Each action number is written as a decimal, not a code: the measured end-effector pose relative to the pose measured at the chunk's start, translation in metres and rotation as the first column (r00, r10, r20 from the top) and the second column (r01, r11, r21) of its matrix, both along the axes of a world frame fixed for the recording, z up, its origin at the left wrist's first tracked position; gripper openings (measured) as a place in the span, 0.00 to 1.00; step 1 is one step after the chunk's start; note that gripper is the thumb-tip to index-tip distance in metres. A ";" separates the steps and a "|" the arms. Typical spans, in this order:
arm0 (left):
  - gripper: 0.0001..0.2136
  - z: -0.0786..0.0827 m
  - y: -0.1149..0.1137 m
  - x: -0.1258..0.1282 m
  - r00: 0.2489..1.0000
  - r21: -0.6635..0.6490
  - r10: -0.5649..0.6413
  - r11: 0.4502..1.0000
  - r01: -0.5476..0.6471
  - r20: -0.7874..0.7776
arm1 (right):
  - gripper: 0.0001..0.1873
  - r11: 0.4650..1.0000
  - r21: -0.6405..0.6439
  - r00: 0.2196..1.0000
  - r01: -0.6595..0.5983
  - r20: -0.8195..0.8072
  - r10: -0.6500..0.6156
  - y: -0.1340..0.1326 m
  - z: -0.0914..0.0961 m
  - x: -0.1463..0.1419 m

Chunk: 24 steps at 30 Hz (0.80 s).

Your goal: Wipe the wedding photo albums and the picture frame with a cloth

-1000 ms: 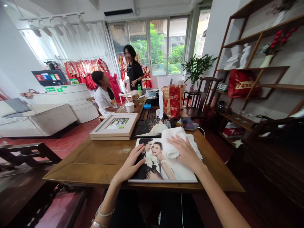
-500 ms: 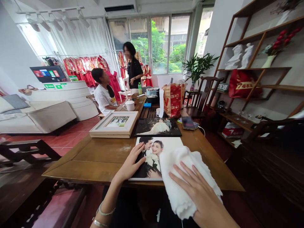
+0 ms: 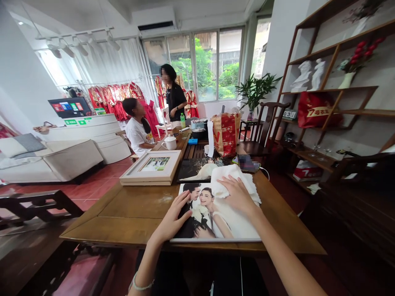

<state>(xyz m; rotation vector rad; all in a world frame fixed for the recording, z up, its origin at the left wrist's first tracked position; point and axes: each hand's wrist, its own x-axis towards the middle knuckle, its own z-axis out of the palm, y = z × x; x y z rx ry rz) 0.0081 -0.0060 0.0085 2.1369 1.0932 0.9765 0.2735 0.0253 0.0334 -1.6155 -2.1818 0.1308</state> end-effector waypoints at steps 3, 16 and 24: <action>0.24 0.000 -0.001 0.002 1.000 -0.014 0.021 1.000 -0.021 -0.009 | 0.31 1.000 0.006 0.999 -0.026 0.030 0.026 -0.030 -0.005 -0.006; 0.24 -0.001 -0.001 0.001 1.000 -0.025 -0.002 1.000 0.002 -0.020 | 0.33 0.996 0.019 0.996 -0.092 -0.013 0.092 -0.117 -0.022 0.003; 0.24 -0.002 -0.002 -0.001 1.000 -0.037 0.006 0.999 -0.007 -0.021 | 0.33 0.997 -0.035 0.995 0.066 0.081 -0.063 -0.015 0.002 -0.024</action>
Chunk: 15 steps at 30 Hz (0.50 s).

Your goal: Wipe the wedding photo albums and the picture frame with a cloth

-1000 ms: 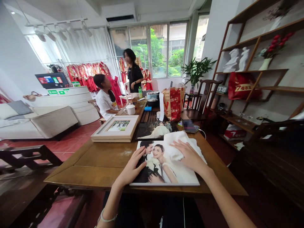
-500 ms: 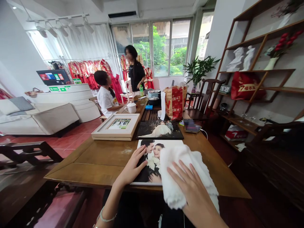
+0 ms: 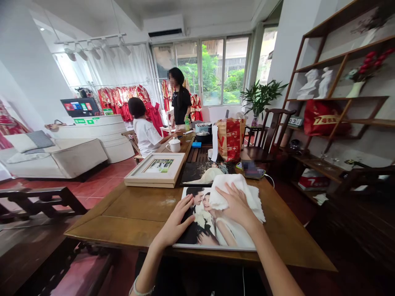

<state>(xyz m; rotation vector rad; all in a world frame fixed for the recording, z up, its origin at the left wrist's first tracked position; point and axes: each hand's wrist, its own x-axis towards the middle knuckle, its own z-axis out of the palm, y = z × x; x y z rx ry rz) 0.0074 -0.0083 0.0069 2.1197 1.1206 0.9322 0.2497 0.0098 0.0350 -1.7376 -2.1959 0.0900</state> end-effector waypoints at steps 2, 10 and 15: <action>0.24 -0.001 0.000 0.000 1.000 0.000 0.007 1.000 -0.007 -0.001 | 0.32 0.999 0.008 0.999 -0.034 0.017 0.034 -0.001 0.001 -0.012; 0.22 -0.004 0.002 0.002 0.999 0.028 0.010 1.000 -0.011 0.044 | 0.37 0.927 -0.040 0.926 -0.374 -0.062 0.371 -0.100 -0.007 -0.013; 0.23 -0.003 0.002 0.001 0.999 0.023 0.010 1.000 -0.011 0.046 | 0.30 0.917 -0.088 0.916 -0.390 -0.144 0.375 -0.123 -0.006 0.018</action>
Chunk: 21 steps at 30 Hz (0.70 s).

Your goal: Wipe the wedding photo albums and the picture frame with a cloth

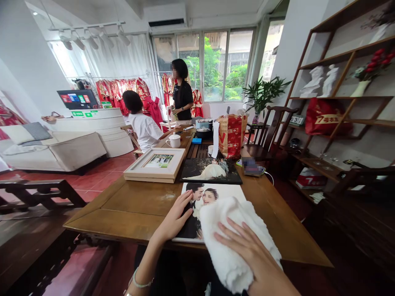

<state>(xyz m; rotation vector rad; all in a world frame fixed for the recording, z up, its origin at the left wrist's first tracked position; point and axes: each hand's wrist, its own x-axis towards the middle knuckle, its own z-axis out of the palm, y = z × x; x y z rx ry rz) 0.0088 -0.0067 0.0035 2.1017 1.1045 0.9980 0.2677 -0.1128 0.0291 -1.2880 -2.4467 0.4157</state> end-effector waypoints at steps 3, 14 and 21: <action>0.23 0.000 0.000 0.000 1.000 -0.007 0.000 1.000 0.000 -0.018 | 0.31 0.992 0.042 0.993 0.120 -0.015 -0.119 0.029 -0.003 0.012; 0.20 0.002 -0.002 0.002 0.997 -0.082 0.056 0.995 -0.051 0.062 | 0.35 0.927 0.203 0.927 0.315 0.143 -0.346 0.078 0.007 -0.066; 0.24 0.006 0.000 0.004 0.993 -0.154 0.104 0.984 -0.093 0.062 | 0.44 0.992 0.008 0.986 0.127 0.111 -0.127 0.002 0.013 -0.101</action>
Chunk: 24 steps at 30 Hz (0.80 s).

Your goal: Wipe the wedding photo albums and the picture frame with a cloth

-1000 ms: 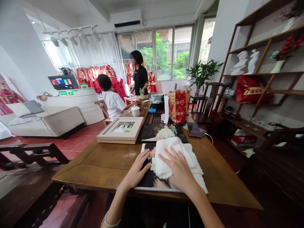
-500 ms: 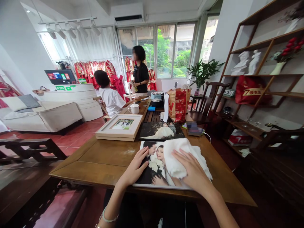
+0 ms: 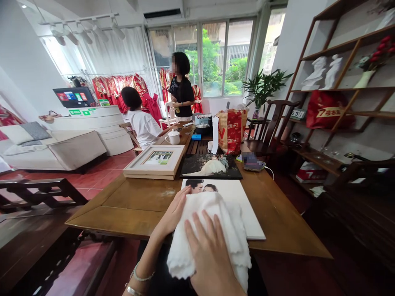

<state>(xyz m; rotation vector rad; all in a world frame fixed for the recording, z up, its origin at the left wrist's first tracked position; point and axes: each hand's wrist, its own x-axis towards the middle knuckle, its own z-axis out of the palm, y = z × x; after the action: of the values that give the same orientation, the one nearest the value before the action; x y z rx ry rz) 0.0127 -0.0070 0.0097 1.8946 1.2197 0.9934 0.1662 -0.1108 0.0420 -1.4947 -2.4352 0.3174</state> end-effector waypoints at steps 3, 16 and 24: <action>0.23 -0.002 0.000 0.000 1.000 0.035 0.000 0.999 0.000 -0.006 | 0.39 0.993 -0.064 0.991 -0.102 -0.099 0.095 -0.007 0.001 0.024; 0.22 -0.005 0.002 -0.004 0.988 0.181 -0.083 0.978 0.106 -0.129 | 0.17 0.999 0.005 0.954 0.032 -0.300 -0.029 0.135 0.021 0.068; 0.22 -0.006 0.003 -0.004 0.986 0.138 -0.055 0.987 0.077 -0.157 | 0.14 0.997 0.012 0.971 -0.082 -0.225 0.083 0.160 0.027 0.001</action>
<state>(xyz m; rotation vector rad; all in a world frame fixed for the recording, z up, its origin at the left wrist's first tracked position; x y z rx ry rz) 0.0084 -0.0036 0.0042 2.1436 1.1891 0.9370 0.1672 0.0489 0.0687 -1.2814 -2.3185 0.4733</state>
